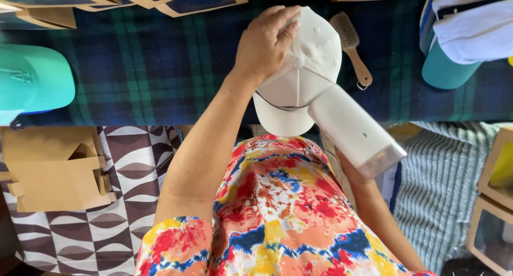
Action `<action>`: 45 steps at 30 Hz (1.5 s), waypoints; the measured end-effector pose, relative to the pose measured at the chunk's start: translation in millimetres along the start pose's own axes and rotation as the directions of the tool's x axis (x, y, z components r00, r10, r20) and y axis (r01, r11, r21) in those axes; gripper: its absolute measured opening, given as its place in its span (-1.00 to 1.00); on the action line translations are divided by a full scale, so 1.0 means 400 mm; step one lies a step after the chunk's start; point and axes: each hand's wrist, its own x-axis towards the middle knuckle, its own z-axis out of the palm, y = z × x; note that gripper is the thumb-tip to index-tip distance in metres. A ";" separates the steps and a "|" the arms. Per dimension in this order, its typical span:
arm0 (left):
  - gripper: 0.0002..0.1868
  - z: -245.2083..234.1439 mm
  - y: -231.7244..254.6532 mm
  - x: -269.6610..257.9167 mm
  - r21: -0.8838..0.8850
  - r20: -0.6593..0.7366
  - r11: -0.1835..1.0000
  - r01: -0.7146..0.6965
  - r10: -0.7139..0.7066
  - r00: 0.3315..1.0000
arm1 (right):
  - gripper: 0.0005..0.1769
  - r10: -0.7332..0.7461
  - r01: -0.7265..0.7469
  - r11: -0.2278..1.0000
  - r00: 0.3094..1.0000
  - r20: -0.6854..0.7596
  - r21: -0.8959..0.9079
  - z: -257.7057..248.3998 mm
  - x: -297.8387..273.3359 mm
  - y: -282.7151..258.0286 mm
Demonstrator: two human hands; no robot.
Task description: Cleaning and steaming a white baseball cap using a brush and a handheld steamer
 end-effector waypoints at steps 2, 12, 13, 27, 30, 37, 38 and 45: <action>-0.60 -0.006 -0.003 0.004 0.002 0.015 1.000 0.021 -0.021 1.000 | -0.19 -0.052 0.052 0.999 0.999 -0.003 -0.001 0.017 0.011 0.007; -0.59 0.005 -0.009 0.004 0.013 0.027 1.000 0.028 -0.028 0.999 | -0.10 -0.283 0.279 0.959 0.957 -0.062 -0.054 0.113 0.273 -0.210; -0.59 0.001 -0.018 0.008 0.014 0.029 0.999 0.036 -0.036 0.999 | -0.10 -0.299 0.296 0.954 0.952 -0.064 -0.052 0.118 0.274 -0.227; -0.12 -0.079 0.290 -0.332 -0.508 0.225 0.782 0.361 -0.285 0.932 | 0.03 -0.585 0.575 0.811 0.801 -0.127 -0.105 0.097 0.402 -0.365; -0.07 -0.104 0.175 -0.367 -0.370 0.266 0.780 0.505 -0.432 0.862 | -0.45 -0.283 0.295 0.954 0.944 0.171 -0.054 -0.011 0.521 -0.396; 0.03 -0.144 0.103 -0.564 -0.061 0.315 0.634 0.771 -0.721 0.618 | -0.56 -0.210 0.267 0.915 0.956 0.207 -0.303 -0.092 0.790 -0.233; -0.11 -0.152 0.145 -0.515 0.067 0.371 0.676 0.734 -0.700 0.610 | -0.58 -0.099 0.144 0.958 0.978 0.186 -0.248 -0.063 0.802 -0.224; -0.67 -0.150 0.183 -0.409 0.084 0.209 0.974 0.210 -0.223 0.952 | -0.58 -0.073 0.108 0.973 0.983 0.169 -0.206 -0.032 0.832 -0.197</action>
